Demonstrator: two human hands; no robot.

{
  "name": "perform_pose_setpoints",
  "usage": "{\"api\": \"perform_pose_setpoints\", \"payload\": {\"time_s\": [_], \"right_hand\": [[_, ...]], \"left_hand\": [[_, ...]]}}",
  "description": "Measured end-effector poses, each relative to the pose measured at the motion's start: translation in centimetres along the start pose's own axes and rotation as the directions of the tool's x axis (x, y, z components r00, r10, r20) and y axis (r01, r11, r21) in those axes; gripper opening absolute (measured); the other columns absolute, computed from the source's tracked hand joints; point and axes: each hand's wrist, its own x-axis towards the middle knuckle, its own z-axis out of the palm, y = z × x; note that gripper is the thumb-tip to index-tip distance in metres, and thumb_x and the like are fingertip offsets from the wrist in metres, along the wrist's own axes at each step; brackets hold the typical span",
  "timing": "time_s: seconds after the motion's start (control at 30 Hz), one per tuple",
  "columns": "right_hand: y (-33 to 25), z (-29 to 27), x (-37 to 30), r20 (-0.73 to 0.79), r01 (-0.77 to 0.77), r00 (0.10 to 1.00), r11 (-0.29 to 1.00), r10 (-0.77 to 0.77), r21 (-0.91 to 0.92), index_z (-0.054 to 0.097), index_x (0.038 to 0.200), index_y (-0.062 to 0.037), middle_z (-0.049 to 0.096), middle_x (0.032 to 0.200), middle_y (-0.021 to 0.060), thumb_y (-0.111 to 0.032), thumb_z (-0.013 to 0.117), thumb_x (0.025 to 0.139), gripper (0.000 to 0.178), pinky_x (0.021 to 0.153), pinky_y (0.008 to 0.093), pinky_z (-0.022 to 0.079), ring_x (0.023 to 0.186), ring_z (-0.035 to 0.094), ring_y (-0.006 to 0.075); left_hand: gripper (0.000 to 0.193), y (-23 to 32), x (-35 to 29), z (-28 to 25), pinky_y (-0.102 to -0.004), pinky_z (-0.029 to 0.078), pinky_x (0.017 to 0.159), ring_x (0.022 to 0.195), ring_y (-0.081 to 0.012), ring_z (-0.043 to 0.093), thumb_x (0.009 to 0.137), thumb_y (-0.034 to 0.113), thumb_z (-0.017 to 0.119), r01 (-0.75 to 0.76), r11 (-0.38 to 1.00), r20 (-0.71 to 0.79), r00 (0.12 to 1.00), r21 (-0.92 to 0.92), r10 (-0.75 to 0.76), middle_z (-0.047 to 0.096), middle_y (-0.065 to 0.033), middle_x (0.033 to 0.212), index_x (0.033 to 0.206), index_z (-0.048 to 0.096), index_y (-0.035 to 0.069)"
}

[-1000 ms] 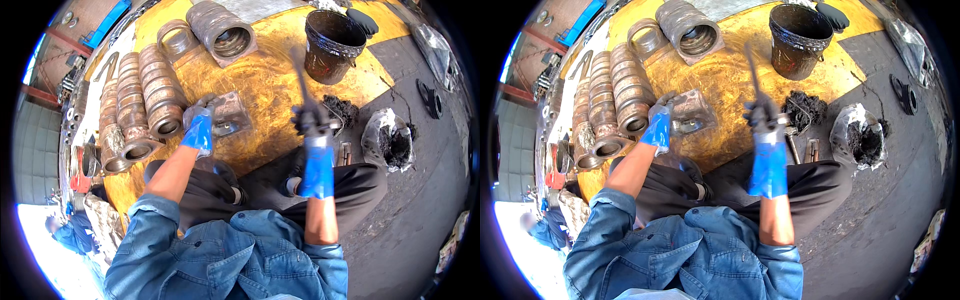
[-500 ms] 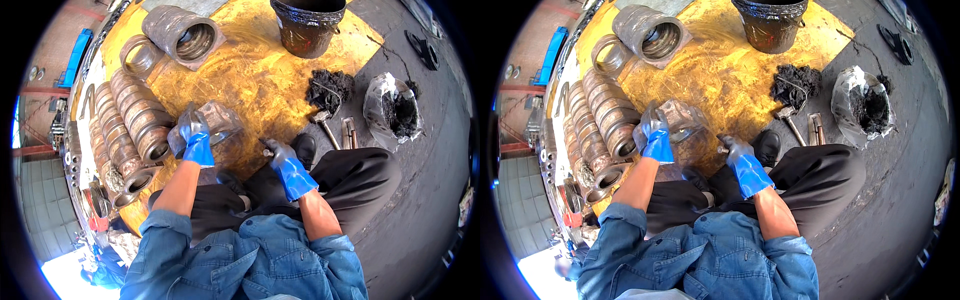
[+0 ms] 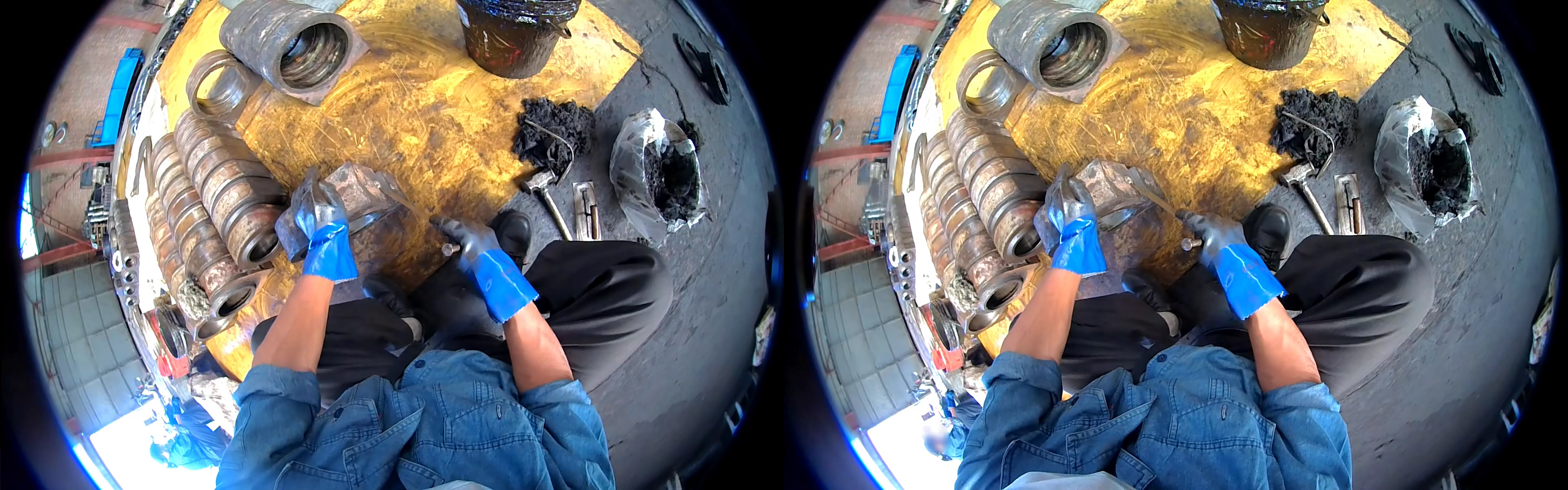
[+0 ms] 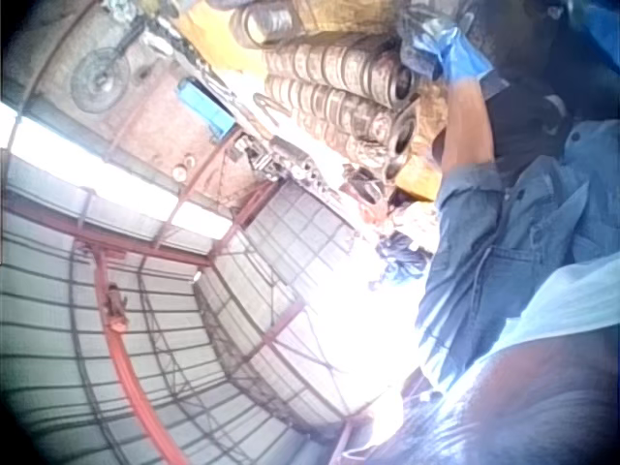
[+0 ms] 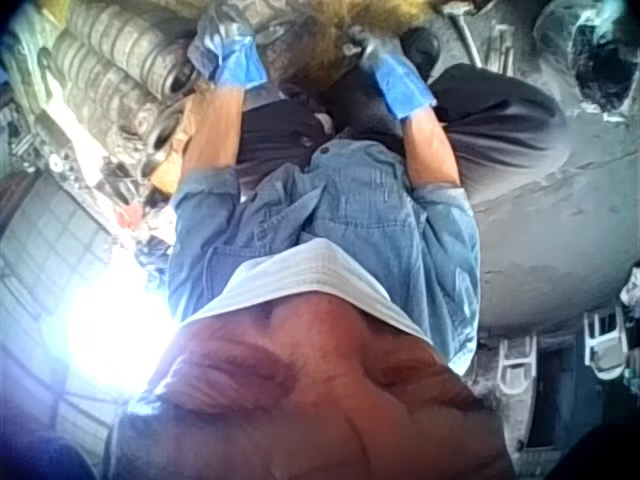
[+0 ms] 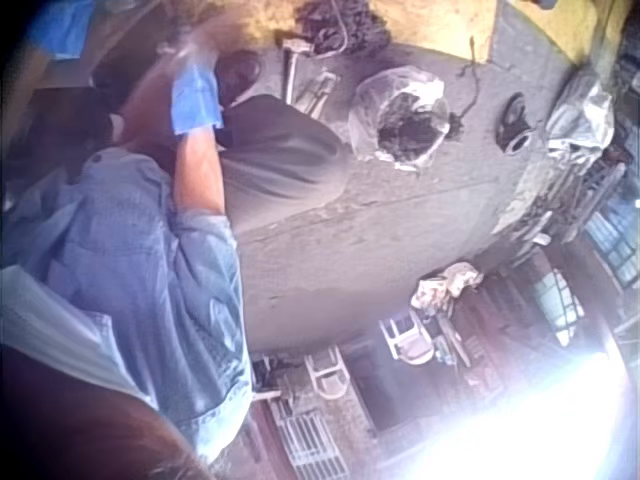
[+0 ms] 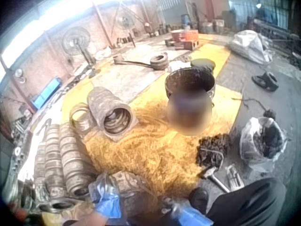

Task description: The person is cleaning metal parts using a wire brush and a hammer. They are sitting on the floor and working on a yellow surface with various metal parts and tools around them.

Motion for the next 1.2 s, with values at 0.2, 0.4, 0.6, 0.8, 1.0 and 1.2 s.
{"api": "perform_pose_setpoints", "payload": {"time_s": [0.2,0.4,0.6,0.8,1.0,1.2], "right_hand": [[-0.6,-1.1,1.3,0.13,-0.084,0.989,0.995,0.076,0.058,0.063,0.141,-0.0177,0.068,0.131,0.0162,-0.007,0.073,0.085,0.058,0.094,0.0449,0.056,0.114,0.067,0.0381],[-1.2,-1.0,1.7,0.141,-0.01,0.99,0.997,0.02,-0.073,0.06,0.144,-0.0195,0.068,0.13,0.0152,-0.012,0.079,0.082,0.065,0.094,0.0449,0.056,0.115,0.066,0.0377],[-0.7,0.5,1.4,0.079,0.011,0.997,0.999,-0.008,-0.031,0.06,0.144,-0.021,0.07,0.121,0.0162,-0.014,0.079,0.081,0.066,0.089,0.0468,0.056,0.11,0.066,0.0387],[0.1,2.7,0.5,-0.079,0.055,0.996,0.992,-0.046,0.116,0.059,0.143,-0.0216,0.071,0.108,0.0182,-0.024,0.077,0.085,0.061,0.082,0.0504,0.054,0.1,0.068,0.0415],[-2.6,1.4,0.6,0.019,-0.09,0.996,0.986,0.088,0.141,0.063,0.141,-0.0175,0.07,0.123,0.019,0.003,0.069,0.081,0.063,0.088,0.0432,0.058,0.108,0.069,0.0359],[0.2,7.3,0.5,-0.079,-0.054,0.991,0.875,0.104,0.482,0.063,0.141,-0.0121,0.071,0.117,0.0138,0.005,0.063,0.087,0.057,0.083,0.0344,0.059,0.1,0.071,0.0259]], "left_hand": [[0.035,0.1,0.0,0.0,-0.0524,0.052,0.09,0.1,-0.0425,0.066,0.094,0.022,0.058,-0.005,1.0,0.008,1.0,0.006,0.004,0.072,-0.022,0.107,0.122,0.068,0.005],[0.035,0.7,0.1,-0.6,-0.0518,0.052,0.09,0.099,-0.0417,0.067,0.093,0.023,0.059,-0.001,1.0,0.021,1.0,0.027,0.001,0.072,-0.022,0.105,0.122,0.068,0.006],[0.036,0.9,0.0,-0.8,-0.0517,0.053,0.09,0.099,-0.0412,0.067,0.093,0.022,0.06,-0.011,1.0,-0.011,1.0,0.023,0.011,0.072,-0.0215,0.105,0.124,0.068,0.006],[0.035,1.1,0.2,-0.1,-0.0509,0.053,0.088,0.097,-0.0411,0.067,0.094,0.02,0.058,-0.048,0.998,0.001,0.999,0.044,0.048,0.072,-0.0217,0.106,0.123,0.068,0.004],[0.034,0.9,-0.2,-0.4,-0.0492,0.054,0.088,0.098,-0.0394,0.068,0.094,0.02,0.059,0.062,0.998,0.059,0.996,0.009,-0.062,0.072,-0.0216,0.107,0.121,0.067,0.001],[0.034,-0.2,-0.2,-1.0,-0.0469,0.054,0.088,0.098,-0.0385,0.068,0.093,0.019,0.061,-0.049,0.995,-0.018,0.999,0.084,0.051,0.072,-0.0214,0.105,0.12,0.068,0.0]]}}
